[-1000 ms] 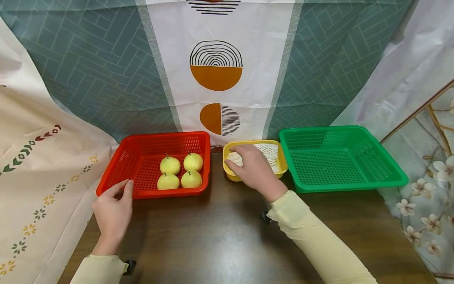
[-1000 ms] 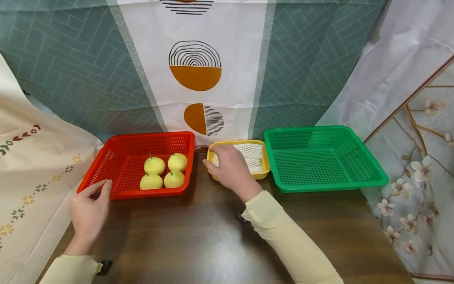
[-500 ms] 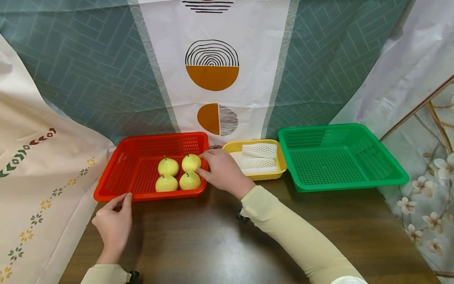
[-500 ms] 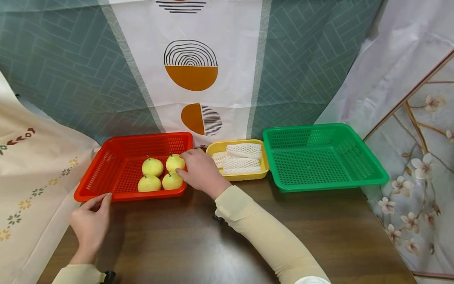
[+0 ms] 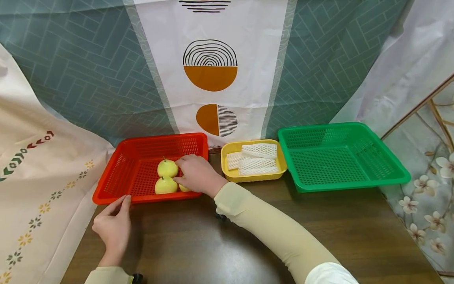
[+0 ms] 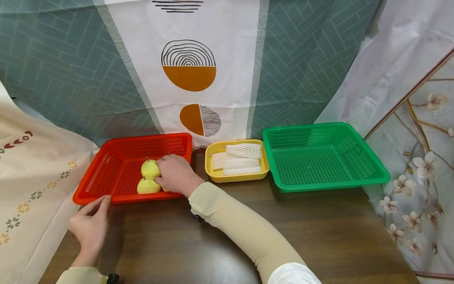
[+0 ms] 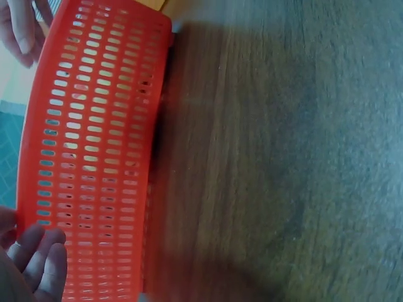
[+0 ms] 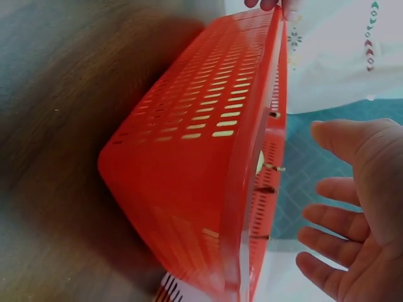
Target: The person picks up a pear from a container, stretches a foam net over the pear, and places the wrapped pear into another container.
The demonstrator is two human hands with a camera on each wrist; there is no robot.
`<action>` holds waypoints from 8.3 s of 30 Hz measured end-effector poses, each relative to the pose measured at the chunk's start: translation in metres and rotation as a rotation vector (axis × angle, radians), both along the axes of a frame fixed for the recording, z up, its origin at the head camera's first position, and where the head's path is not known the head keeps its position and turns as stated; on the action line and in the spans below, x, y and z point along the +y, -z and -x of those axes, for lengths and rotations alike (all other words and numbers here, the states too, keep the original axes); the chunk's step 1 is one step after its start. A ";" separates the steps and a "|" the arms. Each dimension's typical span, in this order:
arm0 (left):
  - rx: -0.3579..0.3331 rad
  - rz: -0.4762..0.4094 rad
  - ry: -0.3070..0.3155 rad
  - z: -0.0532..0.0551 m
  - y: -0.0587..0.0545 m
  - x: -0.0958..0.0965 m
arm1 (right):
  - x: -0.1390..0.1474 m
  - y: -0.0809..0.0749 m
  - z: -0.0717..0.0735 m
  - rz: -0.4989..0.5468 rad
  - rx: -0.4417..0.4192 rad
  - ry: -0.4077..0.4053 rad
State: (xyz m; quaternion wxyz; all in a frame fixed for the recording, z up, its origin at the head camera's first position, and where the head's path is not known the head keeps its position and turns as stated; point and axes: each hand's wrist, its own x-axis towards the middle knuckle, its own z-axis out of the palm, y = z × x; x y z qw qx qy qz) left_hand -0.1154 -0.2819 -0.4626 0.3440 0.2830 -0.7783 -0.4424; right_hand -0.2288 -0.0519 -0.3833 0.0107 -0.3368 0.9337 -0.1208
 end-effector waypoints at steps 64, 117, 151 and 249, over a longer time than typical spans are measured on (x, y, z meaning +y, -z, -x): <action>0.163 -0.329 -0.043 0.004 0.008 0.005 | -0.023 0.033 0.025 -0.409 -0.076 -0.071; 0.111 -0.374 -0.053 0.006 0.000 0.004 | 0.057 -0.029 0.016 0.258 -0.125 -0.023; 0.091 -0.360 0.000 0.003 -0.001 0.000 | 0.206 -0.001 -0.033 0.296 -0.067 0.226; -0.356 0.309 1.333 0.044 0.003 0.230 | 0.208 0.068 -0.070 0.381 -0.368 0.116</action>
